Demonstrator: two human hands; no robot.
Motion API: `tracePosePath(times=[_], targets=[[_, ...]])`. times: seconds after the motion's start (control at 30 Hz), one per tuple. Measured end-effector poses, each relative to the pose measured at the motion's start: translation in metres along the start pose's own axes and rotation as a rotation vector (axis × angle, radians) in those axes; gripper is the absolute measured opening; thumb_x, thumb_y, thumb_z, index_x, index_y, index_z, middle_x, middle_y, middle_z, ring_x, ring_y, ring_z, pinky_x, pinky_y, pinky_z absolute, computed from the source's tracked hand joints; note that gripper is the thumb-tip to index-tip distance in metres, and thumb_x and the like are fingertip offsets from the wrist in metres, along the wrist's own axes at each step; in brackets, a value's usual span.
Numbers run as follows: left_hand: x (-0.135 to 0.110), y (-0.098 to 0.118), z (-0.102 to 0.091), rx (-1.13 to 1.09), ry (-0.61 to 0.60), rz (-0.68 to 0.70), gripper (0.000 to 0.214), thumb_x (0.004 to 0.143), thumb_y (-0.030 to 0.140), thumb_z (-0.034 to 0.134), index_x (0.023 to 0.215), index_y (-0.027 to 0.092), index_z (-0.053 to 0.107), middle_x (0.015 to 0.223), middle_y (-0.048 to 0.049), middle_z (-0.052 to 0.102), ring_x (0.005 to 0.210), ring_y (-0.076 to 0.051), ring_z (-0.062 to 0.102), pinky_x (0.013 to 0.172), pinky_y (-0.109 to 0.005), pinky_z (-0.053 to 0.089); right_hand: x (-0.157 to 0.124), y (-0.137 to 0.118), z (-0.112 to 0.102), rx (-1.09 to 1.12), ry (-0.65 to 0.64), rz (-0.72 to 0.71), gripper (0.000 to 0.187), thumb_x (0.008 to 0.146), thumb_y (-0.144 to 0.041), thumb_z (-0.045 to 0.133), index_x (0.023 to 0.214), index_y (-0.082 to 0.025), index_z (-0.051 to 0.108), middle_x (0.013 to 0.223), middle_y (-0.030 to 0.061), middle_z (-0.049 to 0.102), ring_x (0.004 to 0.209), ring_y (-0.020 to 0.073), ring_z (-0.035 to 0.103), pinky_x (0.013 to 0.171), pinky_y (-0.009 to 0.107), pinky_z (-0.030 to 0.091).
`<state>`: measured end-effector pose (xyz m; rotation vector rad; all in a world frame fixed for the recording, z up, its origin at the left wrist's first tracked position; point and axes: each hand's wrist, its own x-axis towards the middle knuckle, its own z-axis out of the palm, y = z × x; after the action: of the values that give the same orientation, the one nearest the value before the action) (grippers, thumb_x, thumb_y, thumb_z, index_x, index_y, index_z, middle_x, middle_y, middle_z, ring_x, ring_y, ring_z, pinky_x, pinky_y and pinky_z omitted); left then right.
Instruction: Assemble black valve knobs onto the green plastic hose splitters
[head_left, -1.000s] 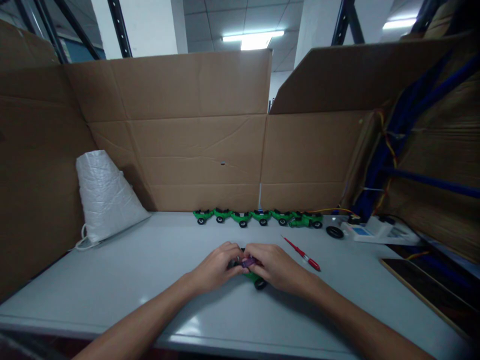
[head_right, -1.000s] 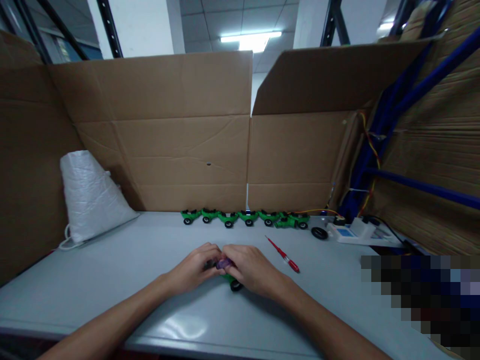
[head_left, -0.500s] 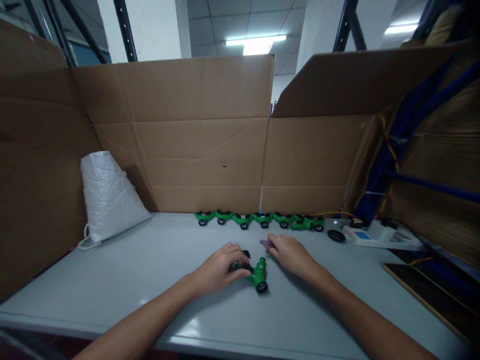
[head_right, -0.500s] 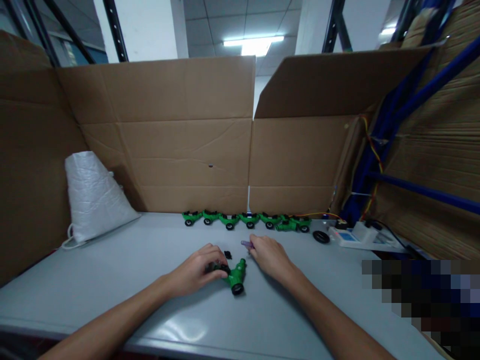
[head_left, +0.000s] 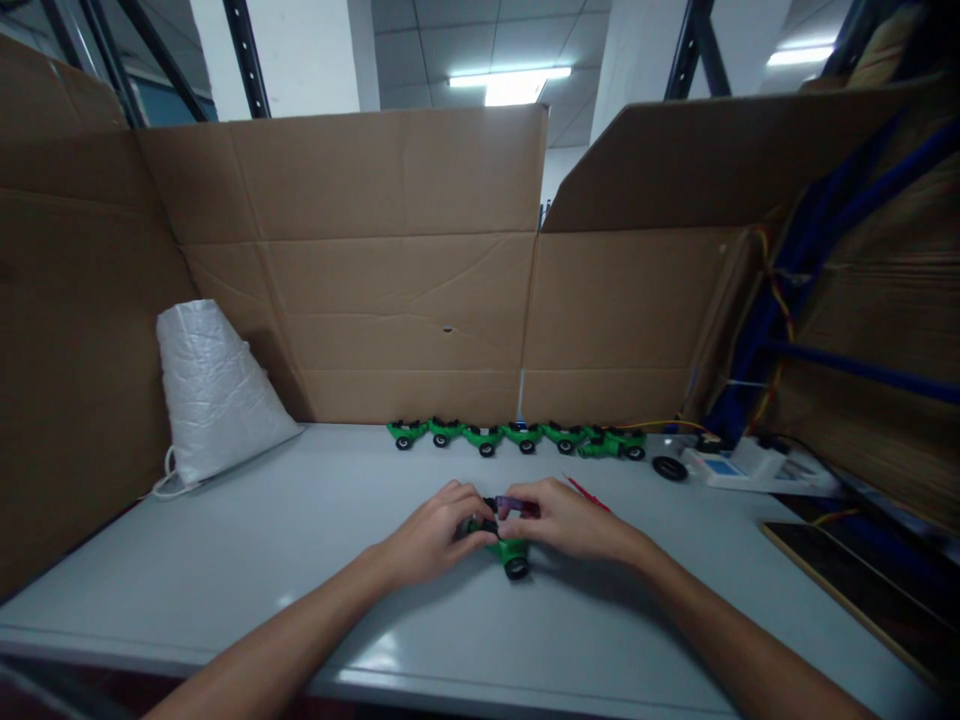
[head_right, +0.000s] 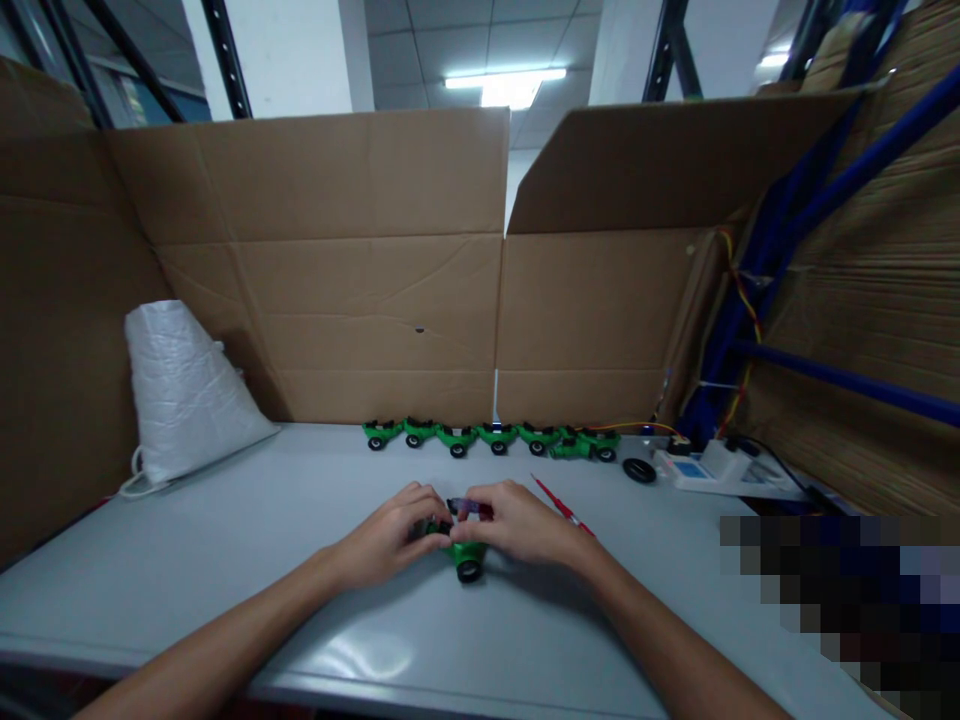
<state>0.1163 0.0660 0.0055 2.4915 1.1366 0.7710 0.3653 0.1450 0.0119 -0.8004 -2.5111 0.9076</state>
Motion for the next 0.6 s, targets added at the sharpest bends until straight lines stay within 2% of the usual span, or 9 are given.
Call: tracePosePath(times=[0.07,0.17,0.4,0.6], targets=[[0.000,-0.001,0.000,0.007,0.001,0.001,0.020,0.106,0.037,0.063,0.116,0.021,0.070,0.114,-0.0084,0.070,0.113,-0.024,0.061,0.101,-0.035,0.049,0.000,-0.002,0.000,0.053,-0.094,0.039,0.037,0.082,-0.053,0.084,0.088,-0.018,0.074,0.068,-0.0061,0.052,0.065,0.0133,0.044,0.059,0.026,0.027],[-0.001,-0.001,0.000,0.015,0.007,-0.010,0.021,0.107,0.038,0.062,0.118,0.021,0.069,0.110,-0.0078,0.070,0.108,-0.024,0.063,0.097,-0.034,0.050,0.000,-0.004,0.002,0.076,-0.139,0.080,0.045,0.070,-0.056,0.092,0.081,-0.018,0.069,0.068,-0.0079,0.044,0.065,0.0118,0.038,0.057,0.026,0.024],[-0.001,0.001,-0.004,-0.003,0.059,-0.040,0.021,0.106,0.039,0.062,0.116,0.021,0.068,0.107,-0.0067,0.070,0.103,-0.022,0.064,0.092,-0.033,0.050,0.000,-0.003,0.010,0.109,-0.131,0.064,0.046,0.074,-0.058,0.089,0.087,-0.017,0.073,0.069,-0.0066,0.046,0.065,0.0124,0.040,0.057,0.026,0.025],[0.000,-0.003,-0.003,0.024,0.160,-0.088,0.021,0.108,0.035,0.058,0.122,0.023,0.067,0.112,-0.0070,0.069,0.108,-0.024,0.062,0.097,-0.036,0.049,0.002,0.001,0.010,0.164,-0.091,0.040,0.037,0.094,-0.053,0.070,0.093,-0.016,0.072,0.076,-0.0019,0.059,0.070,0.0154,0.050,0.063,0.026,0.033]])
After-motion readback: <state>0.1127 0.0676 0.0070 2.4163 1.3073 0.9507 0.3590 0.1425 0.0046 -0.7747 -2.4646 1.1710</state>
